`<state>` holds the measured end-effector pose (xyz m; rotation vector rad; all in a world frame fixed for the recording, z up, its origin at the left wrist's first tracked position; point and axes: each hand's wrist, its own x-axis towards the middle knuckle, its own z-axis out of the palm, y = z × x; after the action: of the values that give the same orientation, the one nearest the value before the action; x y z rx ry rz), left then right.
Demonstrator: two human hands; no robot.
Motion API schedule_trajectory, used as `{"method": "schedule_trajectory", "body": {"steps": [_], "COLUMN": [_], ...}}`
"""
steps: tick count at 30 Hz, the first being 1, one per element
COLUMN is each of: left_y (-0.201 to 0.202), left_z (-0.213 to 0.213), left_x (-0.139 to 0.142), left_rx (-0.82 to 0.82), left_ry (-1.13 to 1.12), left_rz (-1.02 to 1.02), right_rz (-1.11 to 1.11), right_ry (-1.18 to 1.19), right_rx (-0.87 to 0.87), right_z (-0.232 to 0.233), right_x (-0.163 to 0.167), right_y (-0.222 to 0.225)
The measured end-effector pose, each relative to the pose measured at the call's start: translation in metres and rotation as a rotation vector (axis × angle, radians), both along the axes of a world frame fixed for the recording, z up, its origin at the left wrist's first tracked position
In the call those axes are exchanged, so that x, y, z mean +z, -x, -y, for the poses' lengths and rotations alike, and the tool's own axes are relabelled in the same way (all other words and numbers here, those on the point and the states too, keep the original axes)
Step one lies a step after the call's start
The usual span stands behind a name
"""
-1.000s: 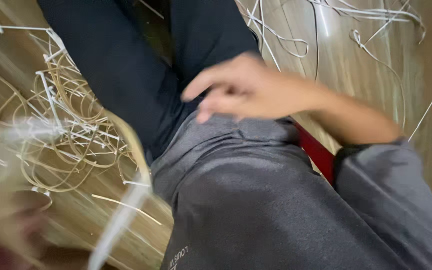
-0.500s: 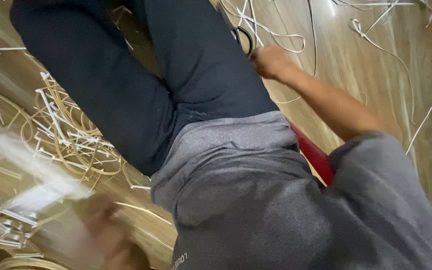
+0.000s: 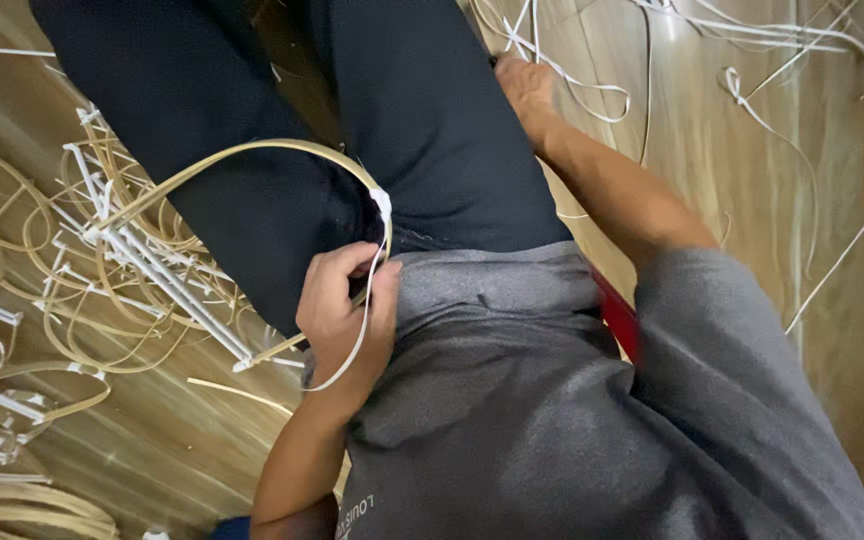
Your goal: The person sits on the floor and weaves white plastic strips through a curved bamboo frame. They repeatedly pull strips through the frame, tighten them, and trim excess with scissors. The process continues with multiple strips being added to the same frame.
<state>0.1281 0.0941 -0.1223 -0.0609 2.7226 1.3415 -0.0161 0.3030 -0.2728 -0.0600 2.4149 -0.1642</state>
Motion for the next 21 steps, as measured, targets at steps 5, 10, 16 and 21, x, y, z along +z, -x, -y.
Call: {"method": "schedule_trajectory", "body": {"steps": [5, 10, 16, 21], "left_y": [0.003, 0.012, 0.014, 0.012], "left_z": [0.003, 0.008, 0.011, 0.012], "left_x": [-0.011, -0.015, -0.019, -0.02], "left_rx": [0.08, 0.022, 0.05, 0.06], "left_ry": [-0.144, -0.132, -0.197, -0.171], "left_rz": [0.048, -0.058, -0.102, -0.099], "right_rz": [0.067, 0.092, 0.122, 0.647], "right_ry": [0.024, 0.106, 0.214, 0.918], "right_rx": [-0.062, -0.137, -0.164, -0.081], "right_z": [-0.01, -0.054, -0.095, -0.053], "right_x": [-0.006, 0.012, 0.091, 0.142], "right_y": [0.004, -0.01, -0.034, -0.08]}}
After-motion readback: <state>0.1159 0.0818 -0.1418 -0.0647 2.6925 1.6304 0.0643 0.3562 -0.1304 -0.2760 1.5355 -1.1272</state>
